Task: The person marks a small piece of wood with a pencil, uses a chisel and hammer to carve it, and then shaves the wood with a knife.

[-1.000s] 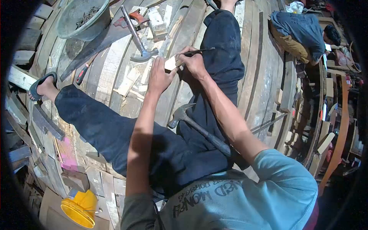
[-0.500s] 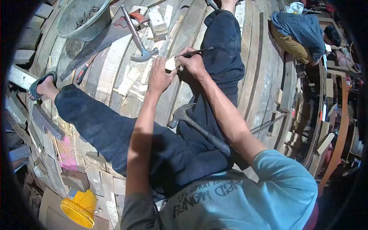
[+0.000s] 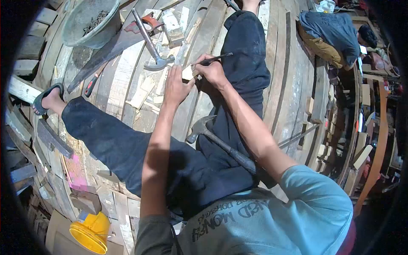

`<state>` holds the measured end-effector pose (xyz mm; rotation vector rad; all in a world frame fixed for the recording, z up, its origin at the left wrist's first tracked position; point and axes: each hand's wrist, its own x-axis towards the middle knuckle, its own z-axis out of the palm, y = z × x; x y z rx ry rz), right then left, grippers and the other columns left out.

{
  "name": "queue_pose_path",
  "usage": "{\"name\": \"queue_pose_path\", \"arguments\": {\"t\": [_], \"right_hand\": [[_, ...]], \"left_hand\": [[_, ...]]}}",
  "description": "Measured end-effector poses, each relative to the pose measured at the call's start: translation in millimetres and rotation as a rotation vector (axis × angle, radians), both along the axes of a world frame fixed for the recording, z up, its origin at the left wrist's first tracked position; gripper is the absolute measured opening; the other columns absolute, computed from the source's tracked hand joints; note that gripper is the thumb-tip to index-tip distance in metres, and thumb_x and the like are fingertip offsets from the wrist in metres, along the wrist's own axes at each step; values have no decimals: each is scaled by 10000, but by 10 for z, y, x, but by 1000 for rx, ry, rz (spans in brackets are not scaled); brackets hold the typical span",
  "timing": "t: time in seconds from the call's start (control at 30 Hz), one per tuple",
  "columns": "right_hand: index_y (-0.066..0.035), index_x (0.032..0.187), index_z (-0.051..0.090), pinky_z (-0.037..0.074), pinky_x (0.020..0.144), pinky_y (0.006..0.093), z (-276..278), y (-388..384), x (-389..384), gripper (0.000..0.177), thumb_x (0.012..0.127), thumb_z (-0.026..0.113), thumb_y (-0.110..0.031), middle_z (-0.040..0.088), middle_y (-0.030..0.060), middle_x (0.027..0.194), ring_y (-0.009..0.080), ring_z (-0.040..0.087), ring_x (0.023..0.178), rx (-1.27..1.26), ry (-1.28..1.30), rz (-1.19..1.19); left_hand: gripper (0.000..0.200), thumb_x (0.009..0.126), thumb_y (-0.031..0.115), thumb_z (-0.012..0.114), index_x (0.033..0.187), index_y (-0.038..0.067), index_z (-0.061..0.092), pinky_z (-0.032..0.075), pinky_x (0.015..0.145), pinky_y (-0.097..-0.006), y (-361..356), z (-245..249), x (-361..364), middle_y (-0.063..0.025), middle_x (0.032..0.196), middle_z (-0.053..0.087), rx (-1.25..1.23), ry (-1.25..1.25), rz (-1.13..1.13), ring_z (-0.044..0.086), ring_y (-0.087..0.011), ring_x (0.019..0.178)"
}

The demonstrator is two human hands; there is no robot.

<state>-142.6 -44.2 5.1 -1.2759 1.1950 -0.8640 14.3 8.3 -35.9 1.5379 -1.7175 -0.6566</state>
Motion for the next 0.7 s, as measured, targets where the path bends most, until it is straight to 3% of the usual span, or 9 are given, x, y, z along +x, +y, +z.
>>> {"name": "queue_pose_path", "arguments": {"t": [0.23,0.43,0.5,0.53,0.7], "right_hand": [[-13,814,655,506,629,278,18,4,25,59,788,706,-29,669,48,761,117,624,694,7,2,-10],[-1,789,625,500,613,269,-18,-91,-52,70,749,674,30,654,78,730,139,618,655,85,-460,-332],[2,813,609,502,596,279,-103,-144,-134,96,737,648,45,663,115,767,162,618,638,43,-461,-367],[2,818,605,503,597,280,-92,-148,-124,101,736,643,45,666,121,781,165,619,640,30,-485,-410],[10,839,624,506,675,271,-15,-131,-110,76,780,633,58,659,97,812,151,623,705,23,-477,-485]], "left_hand": [[534,725,202,793,1094,-52,500,443,898,-497,5,-23,7,-257,1067,541,-17,-11,2,526,-438,1047],[543,752,260,809,1101,-39,520,453,887,-491,22,66,4,-252,1065,550,-26,-19,-1,529,-443,1034],[521,753,255,808,1087,-30,530,457,869,-493,17,127,-2,-242,1043,549,-1,-11,-10,532,-441,1017],[486,737,227,813,1055,-23,542,460,832,-499,6,74,-9,-225,1005,539,-148,-58,10,538,-427,979],[441,692,121,815,1014,-20,548,449,822,-485,29,120,-24,-205,972,526,-204,-12,12,521,-414,948]]}}
